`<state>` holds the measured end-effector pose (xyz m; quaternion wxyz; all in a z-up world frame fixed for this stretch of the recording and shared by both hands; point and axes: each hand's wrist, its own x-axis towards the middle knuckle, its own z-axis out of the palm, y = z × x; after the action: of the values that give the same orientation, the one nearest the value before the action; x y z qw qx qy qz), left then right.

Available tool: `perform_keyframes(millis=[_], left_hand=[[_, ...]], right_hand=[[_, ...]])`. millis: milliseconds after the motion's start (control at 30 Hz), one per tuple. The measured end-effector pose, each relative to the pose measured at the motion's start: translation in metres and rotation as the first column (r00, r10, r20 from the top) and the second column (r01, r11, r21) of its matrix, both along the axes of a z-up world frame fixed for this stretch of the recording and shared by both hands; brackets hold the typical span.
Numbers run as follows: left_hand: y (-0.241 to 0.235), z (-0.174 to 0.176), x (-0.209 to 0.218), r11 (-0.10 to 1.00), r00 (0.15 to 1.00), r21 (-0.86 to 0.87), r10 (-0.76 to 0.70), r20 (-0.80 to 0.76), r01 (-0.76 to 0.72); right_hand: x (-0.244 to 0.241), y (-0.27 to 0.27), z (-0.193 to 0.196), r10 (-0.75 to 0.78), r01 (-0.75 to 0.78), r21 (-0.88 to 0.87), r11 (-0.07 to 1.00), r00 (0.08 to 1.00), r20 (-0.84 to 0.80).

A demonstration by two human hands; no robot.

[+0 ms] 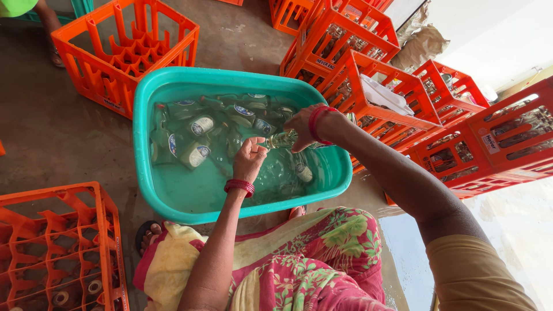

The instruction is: The person washes glass bottles by hand in a turquoise basin filled with water. They repeatedly submerge, rinse, and agitate each bottle, then place the cleaned bottles into nearby orange crates.

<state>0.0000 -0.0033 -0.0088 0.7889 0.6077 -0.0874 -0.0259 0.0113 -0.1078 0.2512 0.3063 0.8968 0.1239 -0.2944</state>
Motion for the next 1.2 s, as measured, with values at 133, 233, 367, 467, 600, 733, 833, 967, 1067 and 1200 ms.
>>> perform_keyframes(millis=[133, 233, 367, 467, 600, 733, 833, 967, 1067, 1200], left_hand=[[0.000, 0.002, 0.001, 0.967, 0.987, -0.206, -0.139, 0.076, 0.152], [0.000, 0.017, -0.008, 0.916, 0.942, -0.286, -0.320, -0.097, 0.281], [0.007, 0.062, -0.024, 0.880, 0.932, -0.353, -0.358, -0.054, 0.317], [0.015, 0.106, -0.024, 0.917, 0.963, -0.301, -0.271, 0.014, 0.262], [0.023, 0.157, -0.015, 0.996, 0.988, 0.068, -0.067, 0.142, 0.058], [0.030, 0.183, -0.013, 0.885, 0.884, 0.320, 0.182, 0.430, -0.338], [0.047, 0.189, -0.019, 0.895, 0.884, 0.245, 0.262, 0.386, -0.372], [0.069, 0.191, -0.040, 0.965, 0.937, 0.055, 0.234, 0.259, -0.256], [0.091, 0.198, -0.061, 0.948, 0.926, 0.060, 0.289, 0.242, -0.312], [0.149, 0.217, -0.084, 0.955, 0.874, -0.049, 0.288, 0.391, -0.293]], right_hand=[[0.001, -0.012, 0.002, 0.020, -0.022, 0.054, 0.998, 0.999, 0.039], [0.004, -0.035, 0.001, 0.035, -0.037, 0.246, 0.969, 0.999, 0.013], [0.003, -0.068, -0.006, 0.069, -0.070, 0.704, 0.706, 0.997, 0.030], [-0.005, -0.085, -0.019, 0.069, -0.181, 0.851, 0.493, 0.983, 0.169], [-0.018, -0.084, -0.034, -0.011, -0.211, 0.907, 0.366, 0.973, 0.230], [-0.025, -0.058, -0.048, 0.032, -0.395, 0.849, 0.351, 0.911, 0.410], [-0.028, -0.035, -0.050, 0.031, -0.408, 0.845, 0.346, 0.905, 0.425], [-0.044, -0.007, -0.036, 0.078, -0.490, 0.837, 0.243, 0.870, 0.486], [-0.059, 0.014, -0.025, 0.044, -0.372, 0.900, 0.226, 0.927, 0.372], [-0.072, 0.000, -0.030, 0.102, -0.398, 0.917, -0.021, 0.912, 0.398]])
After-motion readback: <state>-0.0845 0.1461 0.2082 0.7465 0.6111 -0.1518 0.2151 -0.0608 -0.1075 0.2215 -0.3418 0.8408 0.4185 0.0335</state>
